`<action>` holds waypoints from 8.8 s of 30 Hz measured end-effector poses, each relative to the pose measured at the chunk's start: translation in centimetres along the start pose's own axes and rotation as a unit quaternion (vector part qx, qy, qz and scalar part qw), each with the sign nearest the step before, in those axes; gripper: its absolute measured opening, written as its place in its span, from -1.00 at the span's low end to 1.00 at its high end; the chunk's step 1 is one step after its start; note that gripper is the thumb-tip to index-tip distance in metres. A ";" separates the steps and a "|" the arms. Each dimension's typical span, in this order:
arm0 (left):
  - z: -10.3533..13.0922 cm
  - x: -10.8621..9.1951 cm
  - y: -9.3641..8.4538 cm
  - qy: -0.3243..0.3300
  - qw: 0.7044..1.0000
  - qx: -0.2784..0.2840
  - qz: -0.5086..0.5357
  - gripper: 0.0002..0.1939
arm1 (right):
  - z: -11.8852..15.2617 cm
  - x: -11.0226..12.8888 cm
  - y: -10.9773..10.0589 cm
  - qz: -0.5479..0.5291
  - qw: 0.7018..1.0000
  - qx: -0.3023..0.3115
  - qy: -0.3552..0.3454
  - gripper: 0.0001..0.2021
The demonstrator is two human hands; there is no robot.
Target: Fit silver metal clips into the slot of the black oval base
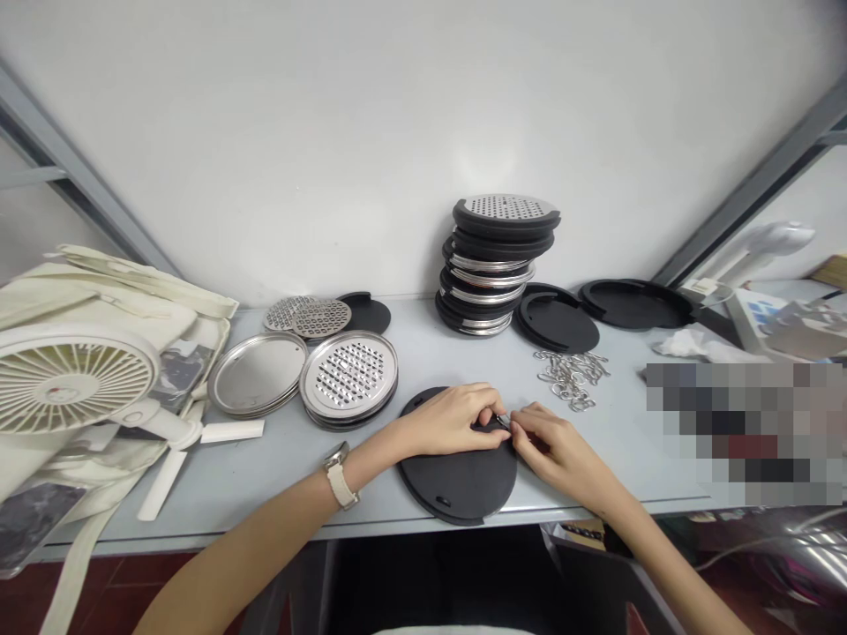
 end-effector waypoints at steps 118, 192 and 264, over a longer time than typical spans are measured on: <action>0.1 0.5 -0.3 -0.026 0.992 -0.063 0.110 -0.75 | 0.1 0.3 -0.4 0.015 0.999 -0.028 -0.007 -0.72; 0.0 -0.2 0.2 -0.014 0.999 -0.022 0.042 -0.54 | 0.1 -0.4 0.4 0.003 1.000 0.016 0.002 -0.70; -0.2 -0.6 -0.3 0.000 0.995 -0.041 0.095 -0.65 | -0.1 -0.1 0.0 -0.038 0.999 0.028 0.002 -0.70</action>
Point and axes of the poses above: each hand's wrist, its own z-axis away from the middle knuckle, its own y-axis out of the palm, x = y × z, the point moved 10 cm from there along -z, towards the middle knuckle, and after that the axes turned 14 degrees about y, right-handed, at the moved point
